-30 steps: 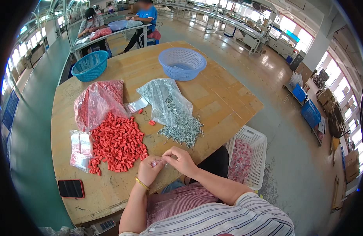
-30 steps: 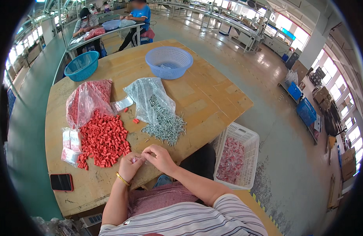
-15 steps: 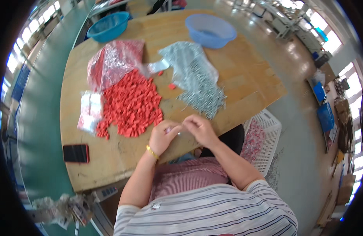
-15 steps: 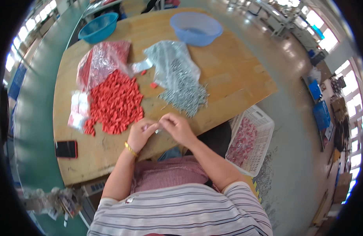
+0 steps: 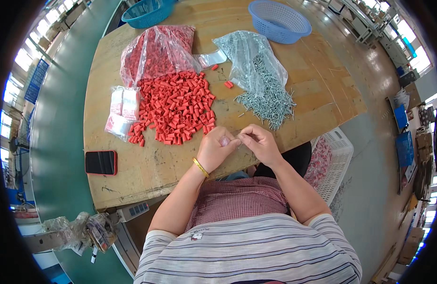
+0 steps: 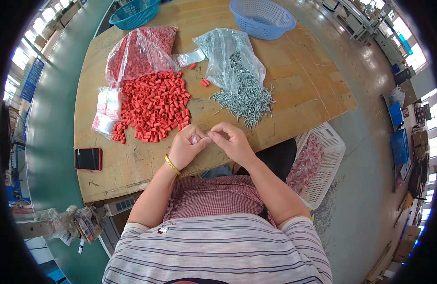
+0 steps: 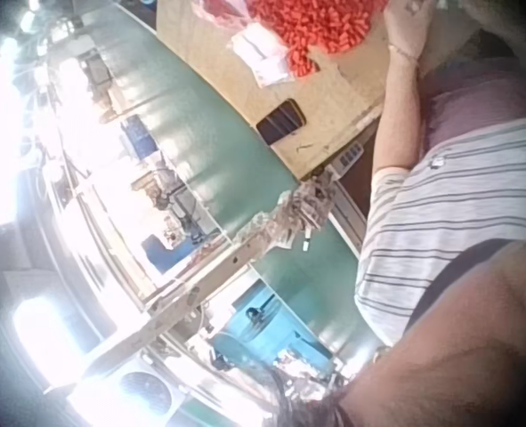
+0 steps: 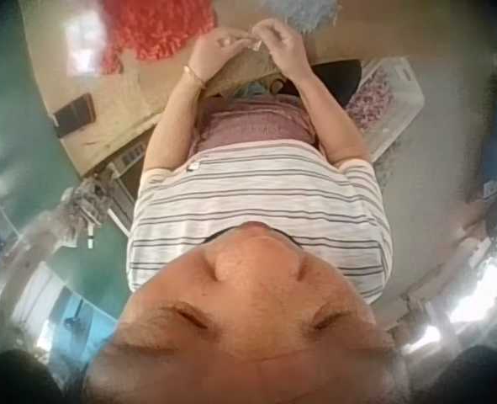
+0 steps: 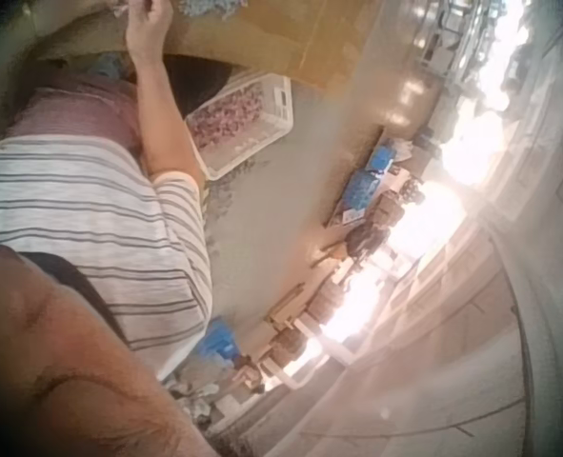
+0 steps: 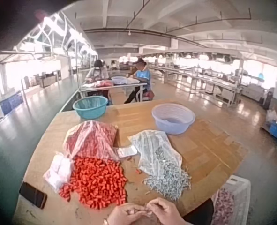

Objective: Manually placing small red and green plastic components into small plastic bags at a factory assembly table.

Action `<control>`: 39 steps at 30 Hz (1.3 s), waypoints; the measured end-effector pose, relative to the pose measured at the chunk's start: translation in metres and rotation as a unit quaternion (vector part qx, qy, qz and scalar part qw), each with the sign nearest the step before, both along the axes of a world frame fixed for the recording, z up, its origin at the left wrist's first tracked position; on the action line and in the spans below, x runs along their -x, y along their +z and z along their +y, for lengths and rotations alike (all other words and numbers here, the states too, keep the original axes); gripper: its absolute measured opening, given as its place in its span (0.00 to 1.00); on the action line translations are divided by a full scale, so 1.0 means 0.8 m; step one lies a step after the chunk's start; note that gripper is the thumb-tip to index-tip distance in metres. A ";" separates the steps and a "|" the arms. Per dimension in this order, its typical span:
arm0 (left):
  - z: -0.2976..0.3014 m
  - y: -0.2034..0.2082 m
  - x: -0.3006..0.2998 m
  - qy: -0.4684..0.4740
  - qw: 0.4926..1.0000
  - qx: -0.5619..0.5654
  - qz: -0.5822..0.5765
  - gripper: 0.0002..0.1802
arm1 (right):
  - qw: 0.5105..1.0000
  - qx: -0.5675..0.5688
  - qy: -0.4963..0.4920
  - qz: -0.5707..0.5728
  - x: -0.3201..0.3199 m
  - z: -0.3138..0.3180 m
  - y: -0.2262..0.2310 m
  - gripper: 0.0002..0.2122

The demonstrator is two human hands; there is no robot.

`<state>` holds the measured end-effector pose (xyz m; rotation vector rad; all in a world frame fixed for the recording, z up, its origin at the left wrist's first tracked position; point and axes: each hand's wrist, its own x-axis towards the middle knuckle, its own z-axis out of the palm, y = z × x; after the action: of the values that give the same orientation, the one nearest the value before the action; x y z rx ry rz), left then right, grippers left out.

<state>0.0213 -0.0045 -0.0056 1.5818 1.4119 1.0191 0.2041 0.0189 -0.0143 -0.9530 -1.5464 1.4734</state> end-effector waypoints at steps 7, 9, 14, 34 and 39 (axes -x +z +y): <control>0.002 0.002 0.004 -0.033 0.997 0.047 -0.045 0.07 | 0.999 -0.027 -0.015 -0.016 -0.001 0.001 0.001 0.06; 0.003 0.008 0.004 -0.066 0.995 0.003 -0.074 0.07 | 0.999 -0.032 -0.042 0.006 0.000 0.000 -0.003 0.06; 0.004 -0.001 0.003 -0.049 0.995 0.034 -0.081 0.09 | 0.998 -0.003 -0.053 0.031 0.001 0.000 -0.005 0.06; 0.001 -0.001 -0.002 -0.001 1.000 0.018 0.018 0.10 | 0.999 -0.025 -0.025 -0.020 0.003 0.003 -0.004 0.07; 0.005 -0.003 0.007 -0.075 0.995 -0.011 -0.071 0.08 | 0.997 -0.060 -0.039 0.042 0.004 0.006 -0.010 0.07</control>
<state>0.0160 -0.0008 -0.0076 1.5730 1.1714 1.0399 0.2012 0.0237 -0.0225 -0.8608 -1.5008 1.3338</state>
